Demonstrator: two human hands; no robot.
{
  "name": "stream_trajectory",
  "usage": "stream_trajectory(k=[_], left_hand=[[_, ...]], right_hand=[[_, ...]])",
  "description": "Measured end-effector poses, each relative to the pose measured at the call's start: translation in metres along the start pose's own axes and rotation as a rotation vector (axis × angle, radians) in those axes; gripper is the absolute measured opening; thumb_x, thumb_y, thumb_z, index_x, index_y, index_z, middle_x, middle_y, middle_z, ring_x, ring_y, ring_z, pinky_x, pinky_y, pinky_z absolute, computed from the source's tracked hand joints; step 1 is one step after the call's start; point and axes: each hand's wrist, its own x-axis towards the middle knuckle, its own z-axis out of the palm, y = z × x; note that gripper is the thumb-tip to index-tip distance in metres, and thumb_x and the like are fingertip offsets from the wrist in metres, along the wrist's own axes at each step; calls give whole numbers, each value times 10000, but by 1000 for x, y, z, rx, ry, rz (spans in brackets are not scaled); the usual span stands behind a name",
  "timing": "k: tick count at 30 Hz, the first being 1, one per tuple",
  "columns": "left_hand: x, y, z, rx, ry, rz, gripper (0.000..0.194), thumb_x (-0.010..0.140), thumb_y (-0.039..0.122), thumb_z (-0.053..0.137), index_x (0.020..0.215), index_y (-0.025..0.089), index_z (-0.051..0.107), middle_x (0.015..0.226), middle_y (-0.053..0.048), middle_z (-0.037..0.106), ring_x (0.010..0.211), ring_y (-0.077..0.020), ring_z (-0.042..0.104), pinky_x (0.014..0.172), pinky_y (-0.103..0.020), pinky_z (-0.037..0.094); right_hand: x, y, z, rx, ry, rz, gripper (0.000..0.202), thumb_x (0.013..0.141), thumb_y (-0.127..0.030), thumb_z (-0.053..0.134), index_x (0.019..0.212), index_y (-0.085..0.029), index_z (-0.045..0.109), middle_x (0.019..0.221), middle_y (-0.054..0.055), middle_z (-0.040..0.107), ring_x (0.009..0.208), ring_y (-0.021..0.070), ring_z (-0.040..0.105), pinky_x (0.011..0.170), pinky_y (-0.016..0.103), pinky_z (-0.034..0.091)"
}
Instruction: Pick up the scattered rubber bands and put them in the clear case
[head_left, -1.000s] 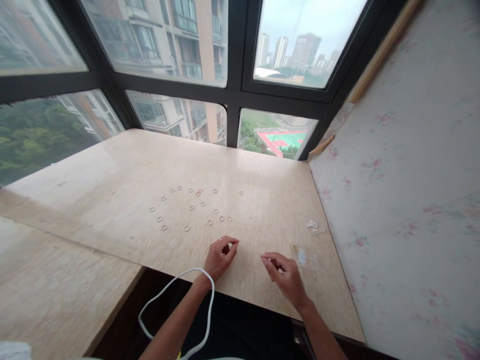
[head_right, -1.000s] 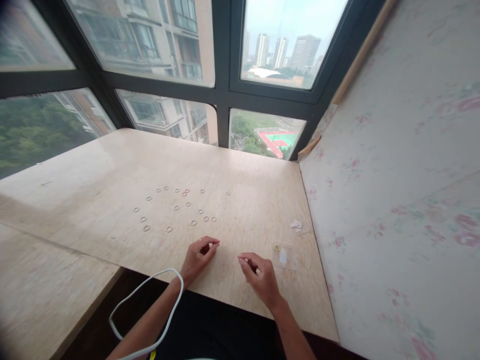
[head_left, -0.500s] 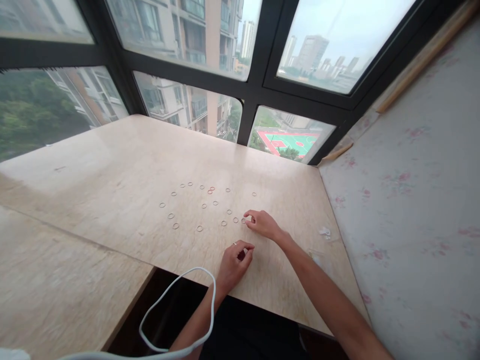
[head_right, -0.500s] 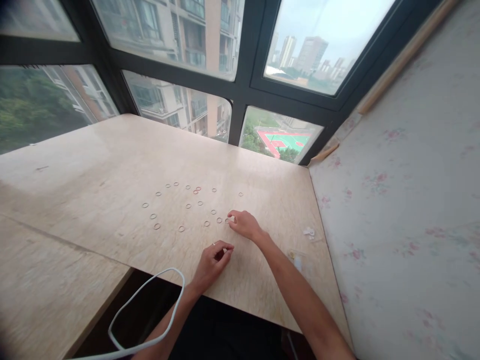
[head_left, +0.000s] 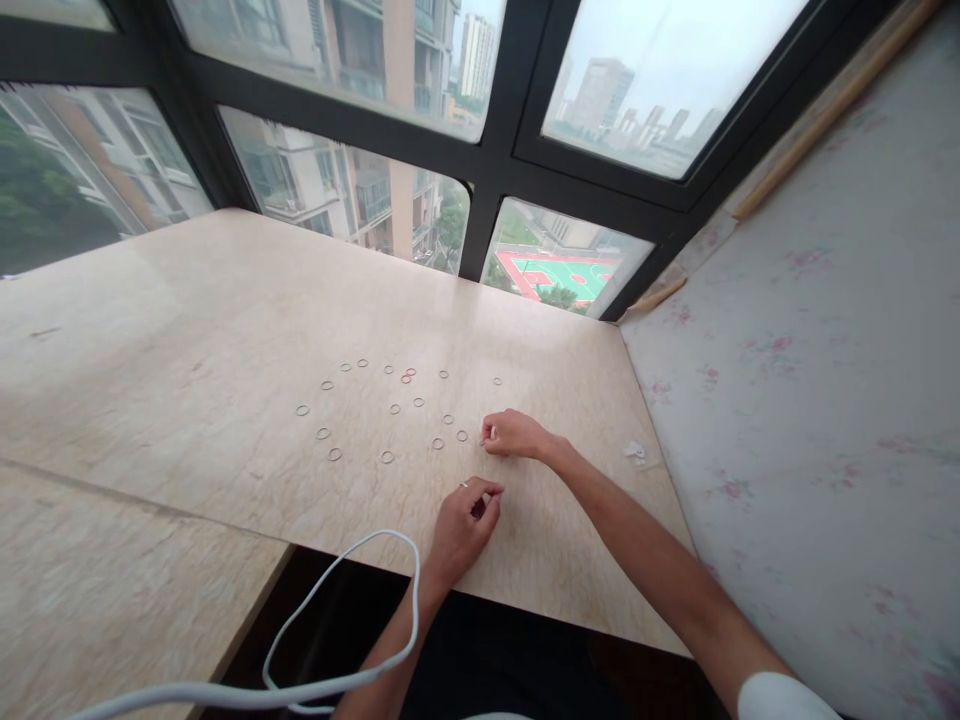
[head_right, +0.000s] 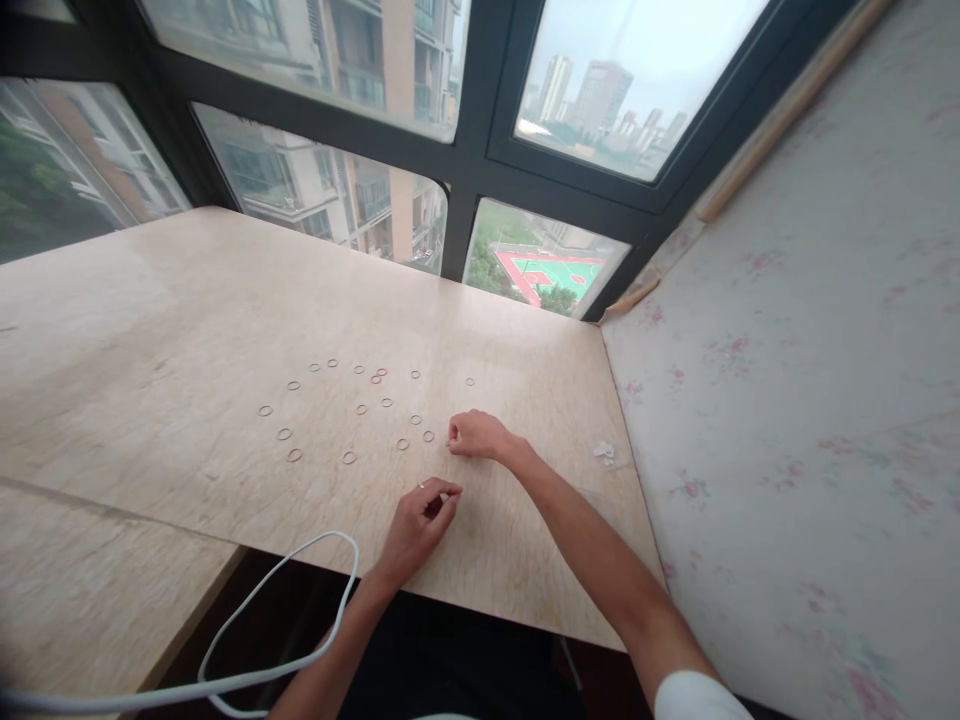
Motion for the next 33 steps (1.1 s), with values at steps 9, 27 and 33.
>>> stream_trajectory(k=[9, 27, 33], left_hand=[[0, 5, -1, 11, 25, 24, 168, 878, 249, 498, 890, 194, 656, 784, -25, 660, 633, -135, 566, 624, -265, 444], [4, 3, 1, 84, 83, 44, 196, 841, 337, 549, 844, 196, 685, 661, 1, 638, 528, -124, 553, 541, -240, 452], [5, 5, 0, 85, 69, 25, 215, 835, 358, 551, 848, 194, 689, 685, -5, 649, 538, -127, 565, 536, -240, 461]], right_hand=[[-43, 22, -5, 248, 82, 55, 70, 697, -151, 572, 738, -182, 621, 460, -60, 561, 468, 100, 559, 519, 189, 378], [-227, 111, 0, 396, 573, 496, 141, 803, -350, 514, 757, -218, 501, 431, -80, 495, 390, 103, 450, 437, 207, 314], [-233, 112, 7, 209, 546, 502, 157, 830, -343, 500, 763, -214, 561, 445, -66, 511, 420, 120, 483, 479, 228, 319]])
